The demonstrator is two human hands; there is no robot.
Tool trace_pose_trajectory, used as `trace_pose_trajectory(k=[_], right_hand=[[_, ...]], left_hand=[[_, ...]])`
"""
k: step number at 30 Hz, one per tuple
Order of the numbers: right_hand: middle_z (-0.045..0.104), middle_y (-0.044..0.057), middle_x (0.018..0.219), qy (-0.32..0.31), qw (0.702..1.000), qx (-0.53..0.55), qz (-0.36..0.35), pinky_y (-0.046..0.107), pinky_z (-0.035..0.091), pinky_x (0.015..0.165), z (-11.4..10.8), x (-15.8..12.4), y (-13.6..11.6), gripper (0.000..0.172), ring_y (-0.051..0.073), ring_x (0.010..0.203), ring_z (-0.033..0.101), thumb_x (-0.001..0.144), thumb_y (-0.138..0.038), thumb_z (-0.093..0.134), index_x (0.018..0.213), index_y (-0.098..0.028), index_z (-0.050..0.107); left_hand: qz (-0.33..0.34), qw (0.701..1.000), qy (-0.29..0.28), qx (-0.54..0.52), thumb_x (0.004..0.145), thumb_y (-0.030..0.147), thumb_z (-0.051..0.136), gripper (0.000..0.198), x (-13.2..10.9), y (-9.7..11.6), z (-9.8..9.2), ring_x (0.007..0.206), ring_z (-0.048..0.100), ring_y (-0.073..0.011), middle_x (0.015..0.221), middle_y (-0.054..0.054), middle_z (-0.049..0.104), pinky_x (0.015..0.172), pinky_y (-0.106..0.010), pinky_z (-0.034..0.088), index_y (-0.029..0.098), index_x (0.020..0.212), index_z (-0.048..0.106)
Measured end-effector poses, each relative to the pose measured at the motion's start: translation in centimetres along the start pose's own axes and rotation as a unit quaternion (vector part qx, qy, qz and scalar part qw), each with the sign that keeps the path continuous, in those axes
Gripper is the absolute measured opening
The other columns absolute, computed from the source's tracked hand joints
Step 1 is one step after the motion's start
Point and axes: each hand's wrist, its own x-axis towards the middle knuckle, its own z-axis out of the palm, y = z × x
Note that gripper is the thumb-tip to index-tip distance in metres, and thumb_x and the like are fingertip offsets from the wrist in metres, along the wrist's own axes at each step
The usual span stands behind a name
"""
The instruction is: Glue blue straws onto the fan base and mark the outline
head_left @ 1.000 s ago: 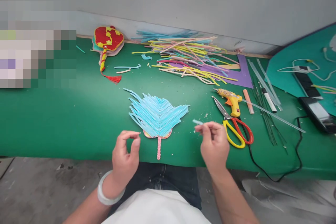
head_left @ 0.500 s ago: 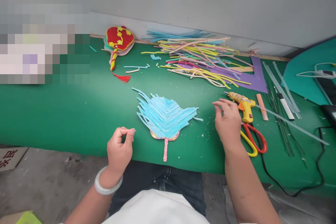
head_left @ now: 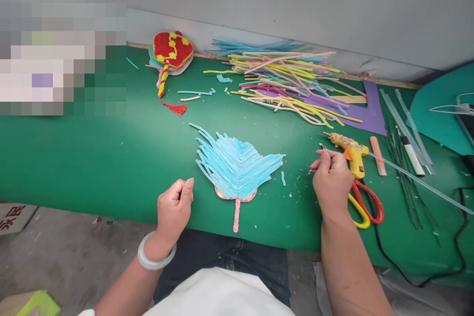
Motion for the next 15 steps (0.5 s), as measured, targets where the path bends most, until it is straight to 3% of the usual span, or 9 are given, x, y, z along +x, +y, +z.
trace_pose_trajectory(k=[4,9,13,15], right_hand=[[0.062,0.0,0.062,-0.018,1.0,0.014,0.001,0.031,0.043,0.063,0.0,-0.3,0.2,0.05,0.018,0.058,0.059,0.097,-0.063,0.038,0.09,-0.02,0.063],[0.062,0.002,0.073,-0.135,0.987,-0.031,-0.088,0.031,0.042,0.067,0.1,-2.7,-0.3,0.048,0.018,0.067,0.057,0.092,-0.065,0.049,0.076,-0.022,0.062],[0.062,0.005,0.082,-0.177,0.971,-0.057,-0.15,0.035,0.044,0.074,0.4,-4.6,-0.2,0.042,0.022,0.079,0.057,0.093,-0.061,0.05,0.086,-0.021,0.063],[0.062,0.006,0.083,-0.172,0.97,-0.065,-0.161,0.037,0.043,0.076,0.4,-5.1,-0.2,0.039,0.023,0.08,0.056,0.097,-0.054,0.045,0.086,-0.021,0.062]], left_hand=[[0.003,1.0,-0.012,-0.012,0.098,0.041,0.048,0.052,-0.2,-0.1,-0.1,0.043,0.041,-0.0092,0.044,0.004,0.044,0.047,-0.024,0.033,0.021,0.05,0.041],[0.019,0.999,0.012,-0.034,0.101,0.039,0.041,0.044,0.2,-0.4,0.1,0.056,0.05,-0.0109,0.059,0.002,0.052,0.058,-0.025,0.04,0.021,0.062,0.045],[0.022,0.995,0.034,-0.09,0.095,0.04,0.056,0.021,0.7,-0.9,0.8,0.077,0.06,-0.014,0.083,-0.002,0.06,0.072,-0.027,0.049,0.019,0.092,0.057],[0.019,0.992,0.047,-0.112,0.091,0.037,0.062,0.027,0.6,-1.2,1.0,0.085,0.062,-0.0152,0.094,-0.004,0.061,0.078,-0.029,0.052,0.018,0.109,0.056]])
